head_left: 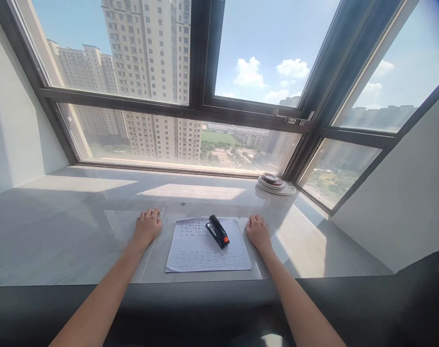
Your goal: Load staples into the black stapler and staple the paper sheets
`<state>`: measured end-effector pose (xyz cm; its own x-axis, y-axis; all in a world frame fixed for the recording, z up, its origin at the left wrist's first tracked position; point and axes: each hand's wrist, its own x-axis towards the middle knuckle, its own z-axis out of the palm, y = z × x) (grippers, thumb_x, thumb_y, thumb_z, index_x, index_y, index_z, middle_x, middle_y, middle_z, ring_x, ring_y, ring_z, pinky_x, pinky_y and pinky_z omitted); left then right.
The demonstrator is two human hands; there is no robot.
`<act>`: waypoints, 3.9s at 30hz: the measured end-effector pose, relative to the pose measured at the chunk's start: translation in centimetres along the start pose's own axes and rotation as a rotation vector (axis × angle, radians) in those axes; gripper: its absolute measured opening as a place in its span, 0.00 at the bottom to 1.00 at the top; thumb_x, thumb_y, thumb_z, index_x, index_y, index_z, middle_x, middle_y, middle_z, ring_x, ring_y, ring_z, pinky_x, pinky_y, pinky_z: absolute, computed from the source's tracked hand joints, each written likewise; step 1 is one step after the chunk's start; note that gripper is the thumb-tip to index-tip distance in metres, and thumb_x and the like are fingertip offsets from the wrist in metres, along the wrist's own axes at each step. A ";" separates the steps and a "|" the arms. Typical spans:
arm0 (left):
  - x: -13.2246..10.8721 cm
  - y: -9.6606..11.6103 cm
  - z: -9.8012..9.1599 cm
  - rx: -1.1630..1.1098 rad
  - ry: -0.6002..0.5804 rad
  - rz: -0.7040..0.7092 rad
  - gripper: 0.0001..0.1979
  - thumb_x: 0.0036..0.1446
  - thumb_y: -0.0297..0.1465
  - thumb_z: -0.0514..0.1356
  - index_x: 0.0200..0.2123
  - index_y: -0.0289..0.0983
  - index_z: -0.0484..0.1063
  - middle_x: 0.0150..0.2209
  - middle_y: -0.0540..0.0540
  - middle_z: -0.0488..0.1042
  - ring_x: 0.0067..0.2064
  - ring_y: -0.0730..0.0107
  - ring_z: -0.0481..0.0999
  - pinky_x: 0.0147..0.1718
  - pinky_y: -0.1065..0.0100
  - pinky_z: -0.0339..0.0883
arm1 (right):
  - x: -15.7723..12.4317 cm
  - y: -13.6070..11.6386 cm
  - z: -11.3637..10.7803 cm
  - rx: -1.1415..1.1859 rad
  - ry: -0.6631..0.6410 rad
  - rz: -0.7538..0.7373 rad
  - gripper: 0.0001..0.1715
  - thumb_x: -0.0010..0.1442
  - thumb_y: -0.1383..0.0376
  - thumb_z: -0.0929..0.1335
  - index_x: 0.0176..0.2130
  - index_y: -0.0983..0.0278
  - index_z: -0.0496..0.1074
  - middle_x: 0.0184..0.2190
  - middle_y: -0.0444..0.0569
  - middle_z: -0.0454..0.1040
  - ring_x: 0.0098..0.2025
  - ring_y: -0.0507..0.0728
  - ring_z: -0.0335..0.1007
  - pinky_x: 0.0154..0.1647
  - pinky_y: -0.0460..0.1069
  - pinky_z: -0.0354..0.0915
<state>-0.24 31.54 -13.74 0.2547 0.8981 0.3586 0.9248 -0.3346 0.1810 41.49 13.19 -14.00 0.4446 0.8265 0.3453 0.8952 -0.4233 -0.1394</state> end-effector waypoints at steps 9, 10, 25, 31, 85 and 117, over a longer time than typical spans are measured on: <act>0.0 -0.1 0.2 0.001 0.015 0.000 0.17 0.61 0.29 0.51 0.50 0.36 0.74 0.50 0.33 0.74 0.52 0.44 0.71 0.50 0.50 0.66 | 0.0 -0.1 -0.2 0.011 -0.007 0.010 0.09 0.68 0.67 0.60 0.40 0.62 0.69 0.46 0.55 0.72 0.51 0.61 0.66 0.45 0.52 0.56; 0.0 -0.1 0.2 0.003 0.017 0.001 0.17 0.61 0.29 0.51 0.50 0.36 0.74 0.50 0.33 0.74 0.52 0.44 0.71 0.50 0.50 0.66 | 0.0 -0.1 -0.1 0.011 -0.005 0.011 0.09 0.68 0.67 0.61 0.40 0.62 0.69 0.46 0.55 0.72 0.51 0.61 0.66 0.45 0.52 0.56; 0.0 -0.2 0.3 -0.012 -0.004 0.000 0.18 0.63 0.30 0.50 0.51 0.36 0.74 0.51 0.33 0.74 0.52 0.43 0.71 0.50 0.49 0.66 | 0.0 -0.2 -0.2 0.014 -0.014 0.012 0.10 0.68 0.66 0.60 0.40 0.63 0.69 0.45 0.56 0.71 0.51 0.62 0.65 0.46 0.52 0.57; 0.0 -0.1 0.1 -0.023 -0.013 -0.011 0.24 0.63 0.31 0.49 0.60 0.37 0.68 0.53 0.33 0.73 0.54 0.43 0.70 0.52 0.48 0.65 | -0.1 -0.1 -0.1 0.011 0.000 0.004 0.10 0.68 0.66 0.60 0.40 0.62 0.69 0.45 0.55 0.71 0.51 0.62 0.65 0.46 0.52 0.56; -4.0 13.0 1.2 -0.924 -0.181 0.053 0.19 0.66 0.34 0.50 0.51 0.38 0.77 0.51 0.40 0.80 0.55 0.55 0.77 0.54 0.57 0.70 | -2.8 -4.6 -4.4 0.793 0.075 0.042 0.17 0.67 0.55 0.61 0.45 0.61 0.74 0.42 0.55 0.78 0.45 0.62 0.73 0.45 0.54 0.69; -3.4 12.5 1.7 -1.509 -0.186 -0.181 0.18 0.69 0.43 0.55 0.45 0.35 0.78 0.52 0.37 0.78 0.58 0.55 0.75 0.63 0.54 0.64 | -4.1 -7.2 -2.7 0.934 -0.133 -0.205 0.18 0.55 0.59 0.75 0.45 0.62 0.82 0.37 0.50 0.83 0.41 0.64 0.79 0.48 0.58 0.74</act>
<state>10.91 24.79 -14.26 0.3106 0.9410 0.1342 -0.1648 -0.0857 0.9826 33.09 11.80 -11.90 0.2253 0.9113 0.3447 0.5937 0.1521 -0.7902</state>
